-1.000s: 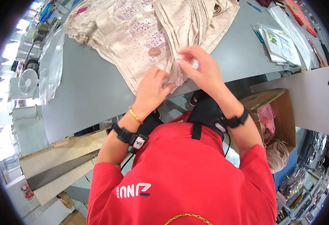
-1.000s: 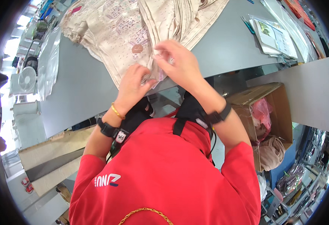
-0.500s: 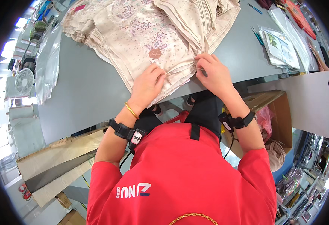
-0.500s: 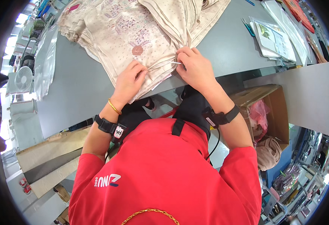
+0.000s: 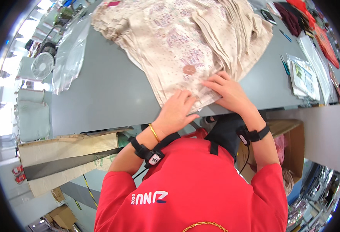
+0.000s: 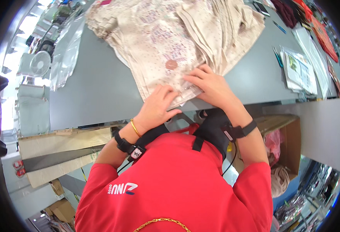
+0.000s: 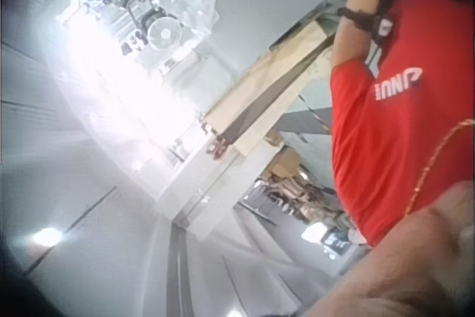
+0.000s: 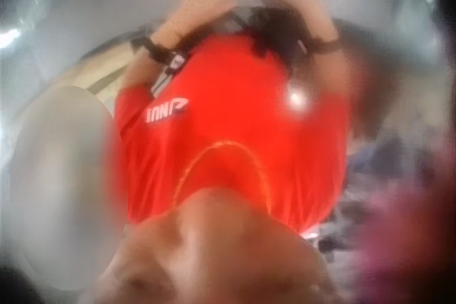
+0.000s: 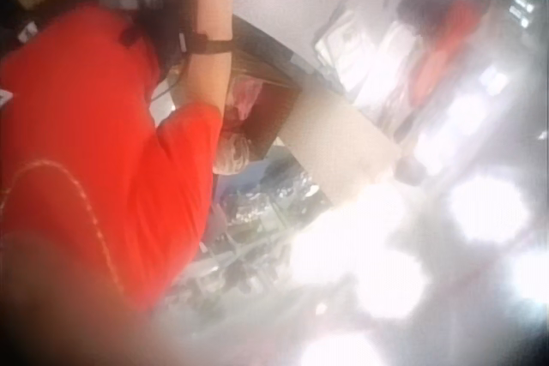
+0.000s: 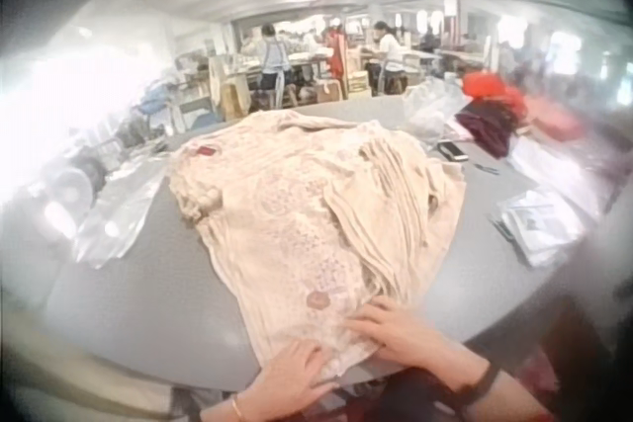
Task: The person attaches small colored tags to a patterned garment on a work table using a pink-handled tool. They repeatedly fold the garment, insert tags into seams, and adjust the fabric to position the tags correctly.
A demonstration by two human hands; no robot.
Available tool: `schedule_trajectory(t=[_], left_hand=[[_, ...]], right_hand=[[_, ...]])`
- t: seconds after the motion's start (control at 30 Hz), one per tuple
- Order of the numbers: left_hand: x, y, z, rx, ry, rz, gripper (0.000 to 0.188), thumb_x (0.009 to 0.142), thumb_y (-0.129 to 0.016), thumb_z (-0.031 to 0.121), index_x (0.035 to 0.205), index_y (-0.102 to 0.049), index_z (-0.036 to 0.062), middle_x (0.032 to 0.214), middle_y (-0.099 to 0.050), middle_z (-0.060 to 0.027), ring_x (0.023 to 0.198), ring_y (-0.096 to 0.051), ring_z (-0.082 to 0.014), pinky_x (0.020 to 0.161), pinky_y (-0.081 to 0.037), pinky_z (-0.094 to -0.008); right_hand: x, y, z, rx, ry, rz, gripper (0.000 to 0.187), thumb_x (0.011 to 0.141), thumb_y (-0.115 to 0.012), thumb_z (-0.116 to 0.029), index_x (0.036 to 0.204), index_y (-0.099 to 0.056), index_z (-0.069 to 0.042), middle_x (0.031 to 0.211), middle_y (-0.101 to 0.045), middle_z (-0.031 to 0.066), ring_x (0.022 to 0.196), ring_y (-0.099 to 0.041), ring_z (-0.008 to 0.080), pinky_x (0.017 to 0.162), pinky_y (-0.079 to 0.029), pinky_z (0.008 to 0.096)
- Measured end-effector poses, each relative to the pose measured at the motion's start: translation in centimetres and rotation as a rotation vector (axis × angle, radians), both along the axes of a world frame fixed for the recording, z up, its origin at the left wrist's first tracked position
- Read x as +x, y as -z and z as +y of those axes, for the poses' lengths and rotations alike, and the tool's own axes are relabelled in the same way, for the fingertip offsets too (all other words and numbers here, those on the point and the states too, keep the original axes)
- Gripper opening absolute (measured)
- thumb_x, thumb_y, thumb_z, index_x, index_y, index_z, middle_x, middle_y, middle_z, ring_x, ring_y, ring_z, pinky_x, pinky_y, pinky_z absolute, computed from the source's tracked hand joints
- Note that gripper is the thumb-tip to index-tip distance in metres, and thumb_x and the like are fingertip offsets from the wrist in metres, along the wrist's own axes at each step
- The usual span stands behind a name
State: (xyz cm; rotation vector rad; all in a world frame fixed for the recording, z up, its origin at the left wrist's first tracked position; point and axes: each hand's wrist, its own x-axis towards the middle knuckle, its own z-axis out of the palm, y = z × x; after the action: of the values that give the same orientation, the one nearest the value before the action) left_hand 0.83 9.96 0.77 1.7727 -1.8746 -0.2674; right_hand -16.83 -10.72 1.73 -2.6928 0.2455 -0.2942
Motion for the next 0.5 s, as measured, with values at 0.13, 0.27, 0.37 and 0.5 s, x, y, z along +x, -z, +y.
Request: schedule_trajectory(t=[0.13, 0.27, 0.37, 0.5], left_hand=[[1.1, 0.4, 0.3, -0.045, 0.010, -0.009, 0.045, 0.084, -0.080, 0.020, 0.121, -0.064, 0.0012, 0.120, -0.061, -0.0148, 0.108, -0.057, -0.0366, 0.098, -0.050, -0.0449], [1.7, 1.4, 0.7, -0.060, -0.033, -0.063, 0.035, 0.081, -0.076, 0.011, 0.112, -0.064, 0.0008, 0.114, -0.060, -0.0140, 0.106, -0.057, -0.0360, 0.095, -0.051, -0.0449], [1.6, 2.0, 0.3, -0.051, -0.043, -0.036, 0.033, 0.078, -0.074, 0.008, 0.109, -0.065, 0.0015, 0.110, -0.061, -0.0140, 0.104, -0.058, -0.0360, 0.093, -0.052, -0.0447], [1.4, 1.5, -0.3, 0.018, 0.012, 0.063, 0.026, 0.083, -0.075, 0.011, 0.107, -0.067, 0.0034, 0.108, -0.062, -0.0140, 0.103, -0.060, -0.0359, 0.093, -0.052, -0.0443]], right_hand=[[0.4, 0.6, -0.7, 0.033, -0.010, -0.073, 0.037, 0.077, -0.077, -0.004, 0.113, -0.074, -0.014, 0.114, -0.068, 0.0004, 0.112, -0.061, 0.0293, 0.089, -0.057, 0.0406], [0.9, -0.3, -0.7, 0.018, 0.007, -0.068, 0.032, 0.079, -0.076, -0.003, 0.110, -0.073, -0.012, 0.108, -0.068, 0.0020, 0.109, -0.061, 0.0296, 0.089, -0.056, 0.0407], [0.8, -1.0, 0.1, -0.028, -0.022, -0.092, 0.033, 0.079, -0.077, -0.003, 0.110, -0.073, -0.012, 0.108, -0.067, 0.0030, 0.109, -0.061, 0.0306, 0.088, -0.056, 0.0414], [0.5, -0.8, 1.1, -0.120, -0.001, -0.108, 0.040, 0.075, -0.073, 0.004, 0.112, -0.072, -0.012, 0.109, -0.066, 0.0040, 0.108, -0.061, 0.0322, 0.085, -0.056, 0.0423]])
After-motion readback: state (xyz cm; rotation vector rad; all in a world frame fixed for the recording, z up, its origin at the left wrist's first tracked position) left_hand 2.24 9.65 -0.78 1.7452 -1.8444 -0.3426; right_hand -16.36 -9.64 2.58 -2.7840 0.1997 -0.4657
